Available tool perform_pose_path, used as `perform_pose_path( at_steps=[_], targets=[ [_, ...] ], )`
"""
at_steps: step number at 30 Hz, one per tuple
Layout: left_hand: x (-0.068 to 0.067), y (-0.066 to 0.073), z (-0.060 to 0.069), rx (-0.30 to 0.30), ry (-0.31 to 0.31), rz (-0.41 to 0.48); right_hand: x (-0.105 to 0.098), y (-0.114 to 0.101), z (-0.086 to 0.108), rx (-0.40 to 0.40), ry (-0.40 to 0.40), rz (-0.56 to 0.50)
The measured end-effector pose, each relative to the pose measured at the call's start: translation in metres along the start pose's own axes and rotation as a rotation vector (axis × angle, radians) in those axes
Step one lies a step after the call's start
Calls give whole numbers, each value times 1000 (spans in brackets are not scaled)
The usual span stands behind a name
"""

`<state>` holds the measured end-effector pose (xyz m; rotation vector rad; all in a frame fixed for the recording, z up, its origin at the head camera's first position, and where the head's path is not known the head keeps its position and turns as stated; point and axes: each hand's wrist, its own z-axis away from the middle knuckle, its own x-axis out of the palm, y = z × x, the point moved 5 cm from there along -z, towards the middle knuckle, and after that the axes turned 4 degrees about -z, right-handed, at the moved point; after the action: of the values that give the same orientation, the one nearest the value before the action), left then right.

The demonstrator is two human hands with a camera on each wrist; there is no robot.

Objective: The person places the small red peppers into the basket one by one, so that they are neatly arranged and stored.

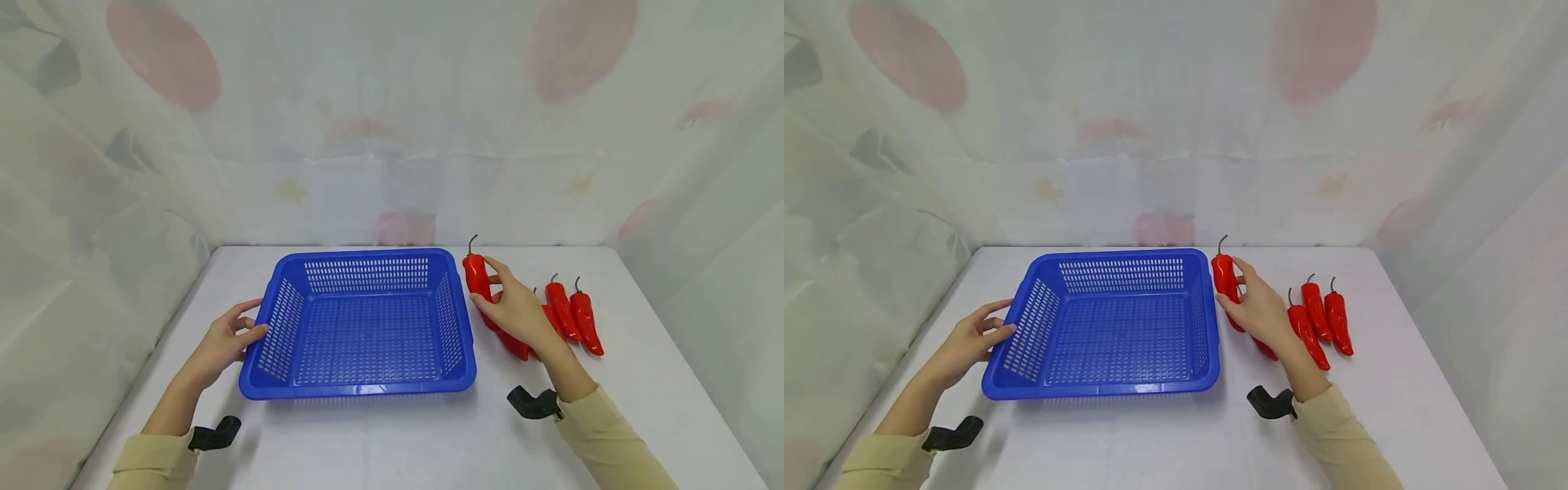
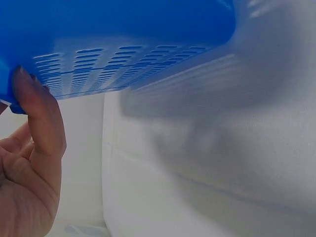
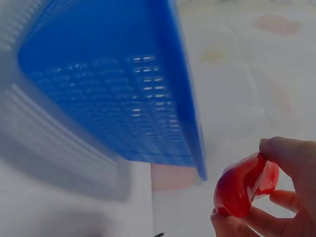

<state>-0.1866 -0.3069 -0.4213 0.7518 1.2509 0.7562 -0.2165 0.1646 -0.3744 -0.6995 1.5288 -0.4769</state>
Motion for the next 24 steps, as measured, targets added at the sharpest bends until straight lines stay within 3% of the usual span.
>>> perform_pose_path(
  at_steps=[11,24],
  targets=[
    [-1,3,0,4,-19,17,9,-30,-7,-13,-37,-92],
    [-2,3,0,-10,-26,29,25,-60,-16,-82,-85,-182]
  ],
)
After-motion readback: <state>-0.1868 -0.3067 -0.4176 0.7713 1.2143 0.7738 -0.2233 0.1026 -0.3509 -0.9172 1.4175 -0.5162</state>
